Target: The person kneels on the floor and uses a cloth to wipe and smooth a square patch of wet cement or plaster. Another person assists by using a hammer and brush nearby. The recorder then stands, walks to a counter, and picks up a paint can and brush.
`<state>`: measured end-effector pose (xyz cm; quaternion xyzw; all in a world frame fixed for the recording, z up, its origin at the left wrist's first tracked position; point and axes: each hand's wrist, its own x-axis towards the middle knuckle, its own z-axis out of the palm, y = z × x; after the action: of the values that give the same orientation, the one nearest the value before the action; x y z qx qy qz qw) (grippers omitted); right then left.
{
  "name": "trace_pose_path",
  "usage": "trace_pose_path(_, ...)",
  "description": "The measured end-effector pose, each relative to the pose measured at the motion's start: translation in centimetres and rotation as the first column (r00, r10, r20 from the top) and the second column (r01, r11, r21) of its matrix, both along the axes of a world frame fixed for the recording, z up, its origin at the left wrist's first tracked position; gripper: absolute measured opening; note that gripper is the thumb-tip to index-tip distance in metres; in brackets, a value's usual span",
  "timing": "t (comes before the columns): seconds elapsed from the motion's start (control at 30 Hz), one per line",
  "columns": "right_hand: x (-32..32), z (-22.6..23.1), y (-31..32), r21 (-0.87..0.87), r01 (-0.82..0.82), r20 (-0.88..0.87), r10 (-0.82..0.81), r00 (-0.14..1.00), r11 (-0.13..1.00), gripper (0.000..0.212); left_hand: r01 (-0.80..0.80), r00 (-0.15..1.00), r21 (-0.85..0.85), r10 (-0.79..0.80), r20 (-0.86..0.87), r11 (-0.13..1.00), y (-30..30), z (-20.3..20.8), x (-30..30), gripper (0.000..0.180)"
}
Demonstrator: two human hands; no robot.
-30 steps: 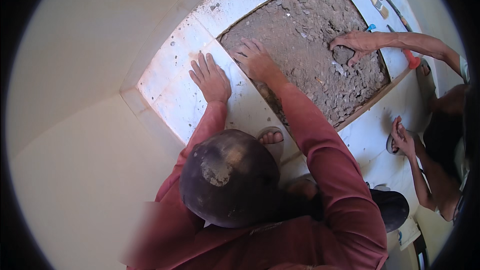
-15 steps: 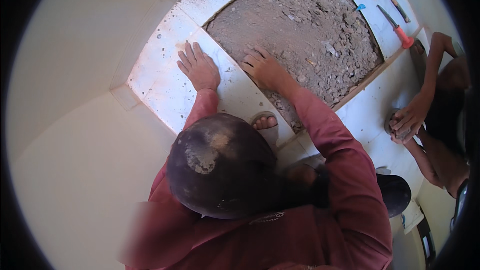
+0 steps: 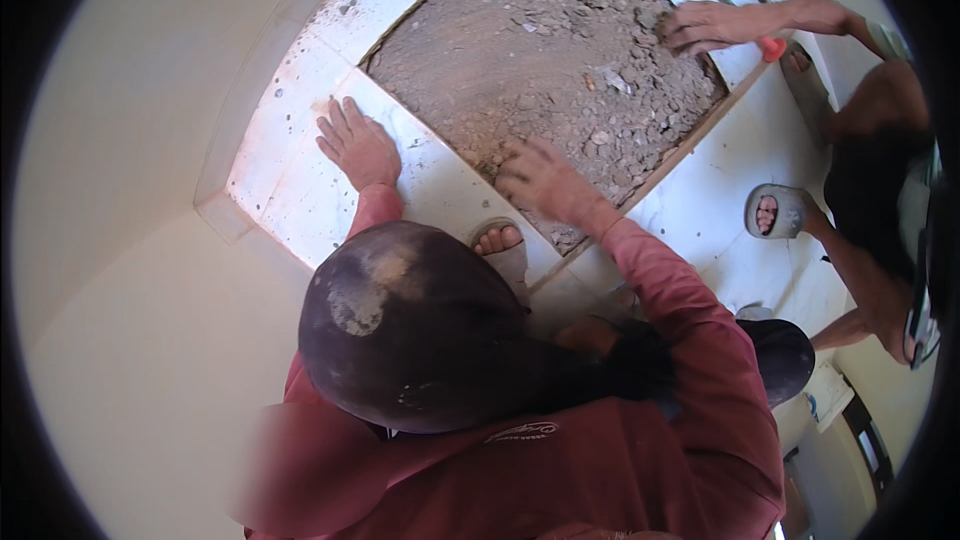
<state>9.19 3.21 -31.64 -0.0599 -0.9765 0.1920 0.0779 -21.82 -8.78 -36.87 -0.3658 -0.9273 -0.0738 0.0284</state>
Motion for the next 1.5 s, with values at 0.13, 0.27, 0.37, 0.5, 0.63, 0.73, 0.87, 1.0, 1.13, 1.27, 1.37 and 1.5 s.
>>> trace_pose_path(0.13, 5.3, -2.5, 2.3, -0.025, -0.017, 0.108, 0.019, 0.994, 1.0, 0.021, 0.006, 1.0, 0.03, -0.005, -0.03, 1.0, -0.4, 0.1, -0.2, 0.054)
trace_pose_path(0.27, 8.7, 1.1, 7.1, 0.096, 0.252, 0.192, -0.267, 0.944, 0.963, 0.017, 0.036, 0.999, 0.031, -0.036, -0.027, 0.999, 0.4, -0.7, 0.4, 0.054)
trace_pose_path(0.37, 7.6, 1.4, 5.7, -0.069, 0.068, 0.31, -0.043, 0.95, 0.995, 0.021, 0.012, 0.998, 0.036, -0.009, -0.062, 0.999, -0.1, 0.0, -0.1, 0.054)
trace_pose_path(0.5, 7.5, 0.7, 0.0, -0.473, 0.063, 0.575, 0.253, 0.778, 0.879, 0.017, 0.016, 0.998, 0.04, -0.013, -0.069, 0.999, -0.3, -0.3, -0.2, 0.054)
trace_pose_path(0.63, 10.9, 0.1, 1.1, -0.267, 0.015, 0.563, 0.143, 0.814, 0.964, 0.01, 0.029, 0.998, 0.07, -0.026, -0.055, 0.997, -0.2, -0.3, 0.1, 0.054)
trace_pose_path(0.73, 10.8, 3.9, 5.4, -0.032, 0.033, 0.692, -0.001, 0.722, 0.999, 0.01, 0.004, 0.999, 0.049, -0.002, -0.043, 0.999, -0.3, -0.5, -0.3, 0.054)
trace_pose_path(0.87, 11.3, 4.8, 6.9, 0.249, 0.079, 0.56, -0.21, 0.802, 0.965, 0.012, -0.009, 0.999, 0.031, 0.011, -0.049, 0.999, -0.5, -0.4, -0.3, 0.055)
trace_pose_path(1.0, 11.4, 2.1, 5.2, -0.355, 0.234, 0.658, 0.064, 0.75, 0.905, 0.014, 0.005, 0.999, 0.049, -0.003, -0.034, 0.999, 0.0, -0.3, -0.1, 0.054)
trace_pose_path(1.13, 13.8, 0.3, 7.3, -0.452, 0.425, 0.568, -0.114, 0.815, 0.784, 0.021, -0.006, 0.999, 0.022, 0.007, -0.035, 1.0, 0.0, 0.1, 0.3, 0.054)
trace_pose_path(1.27, 12.4, 2.5, 10.1, 0.115, 0.471, 0.268, -0.484, 0.833, 0.874, 0.032, -0.025, 0.998, 0.018, 0.026, -0.063, 1.0, -1.0, 0.5, -0.4, 0.054)
trace_pose_path(1.37, 12.5, 3.6, 9.2, 0.164, 0.513, 0.33, -0.537, 0.777, 0.843, 0.037, 0.006, 0.999, 0.027, -0.005, -0.038, 1.0, 0.3, -0.2, 0.3, 0.054)
trace_pose_path(1.5, 11.9, 8.6, 5.8, -0.14, 0.336, 0.463, -0.238, 0.854, 0.932, 0.021, 0.023, 0.998, 0.041, -0.02, -0.062, 0.999, 0.0, -0.1, 0.2, 0.053)
